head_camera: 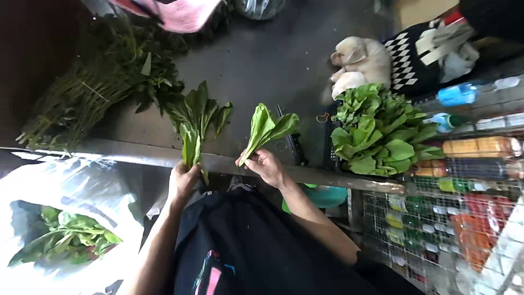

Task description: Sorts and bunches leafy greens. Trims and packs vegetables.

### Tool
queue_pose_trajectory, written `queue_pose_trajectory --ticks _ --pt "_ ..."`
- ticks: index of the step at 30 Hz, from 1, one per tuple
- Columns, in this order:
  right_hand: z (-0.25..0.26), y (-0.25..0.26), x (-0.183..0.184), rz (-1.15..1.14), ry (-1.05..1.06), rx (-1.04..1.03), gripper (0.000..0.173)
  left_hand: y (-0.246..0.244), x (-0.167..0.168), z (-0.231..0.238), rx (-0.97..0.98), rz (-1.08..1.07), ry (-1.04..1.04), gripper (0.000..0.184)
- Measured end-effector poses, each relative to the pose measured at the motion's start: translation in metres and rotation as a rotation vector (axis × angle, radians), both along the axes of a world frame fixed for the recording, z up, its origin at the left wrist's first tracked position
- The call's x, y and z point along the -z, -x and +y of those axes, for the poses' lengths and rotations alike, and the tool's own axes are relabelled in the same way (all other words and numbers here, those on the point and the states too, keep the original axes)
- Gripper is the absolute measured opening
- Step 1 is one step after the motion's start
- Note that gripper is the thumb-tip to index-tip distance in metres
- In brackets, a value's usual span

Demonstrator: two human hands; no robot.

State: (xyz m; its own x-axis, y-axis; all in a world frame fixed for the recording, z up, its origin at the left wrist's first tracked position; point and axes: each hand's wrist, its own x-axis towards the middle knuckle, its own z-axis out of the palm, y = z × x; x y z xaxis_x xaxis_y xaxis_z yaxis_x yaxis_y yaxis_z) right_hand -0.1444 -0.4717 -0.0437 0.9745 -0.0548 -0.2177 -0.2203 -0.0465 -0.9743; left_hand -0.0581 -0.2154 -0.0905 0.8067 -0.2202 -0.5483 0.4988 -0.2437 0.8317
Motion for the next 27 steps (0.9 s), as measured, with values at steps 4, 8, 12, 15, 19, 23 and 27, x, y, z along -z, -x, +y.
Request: queue_pose_trajectory --ticks 4,8,12,15,19,23,27 --pt "0.025 -0.016 0.002 0.04 0.096 -0.008 0.025 -0.015 -0.005 0.02 -0.01 -0.036 -0.016 0.018" --pt "0.049 -0.057 -0.001 0.121 0.351 0.043 0.025 -0.053 -0.013 0.027 -0.008 -0.054 0.038 0.017" --pt "0.073 -0.103 0.02 0.203 0.334 0.092 0.032 -0.104 -0.007 0.007 0.113 -0.11 -0.047 0.035" --pt "0.09 -0.115 0.038 0.385 0.496 0.03 0.042 -0.123 0.008 -0.003 0.144 -0.066 -0.237 0.059" --pt "0.065 -0.09 0.037 0.408 0.554 0.099 0.045 -0.104 0.005 0.044 0.169 -0.074 -0.334 0.058" --pt "0.002 -0.027 0.054 0.388 0.536 0.314 0.034 -0.077 -0.002 0.156 0.079 -0.067 -0.305 0.044" --pt "-0.043 0.035 0.054 0.432 0.568 0.462 0.033 -0.055 -0.034 0.25 -0.141 -0.043 -0.174 0.031"
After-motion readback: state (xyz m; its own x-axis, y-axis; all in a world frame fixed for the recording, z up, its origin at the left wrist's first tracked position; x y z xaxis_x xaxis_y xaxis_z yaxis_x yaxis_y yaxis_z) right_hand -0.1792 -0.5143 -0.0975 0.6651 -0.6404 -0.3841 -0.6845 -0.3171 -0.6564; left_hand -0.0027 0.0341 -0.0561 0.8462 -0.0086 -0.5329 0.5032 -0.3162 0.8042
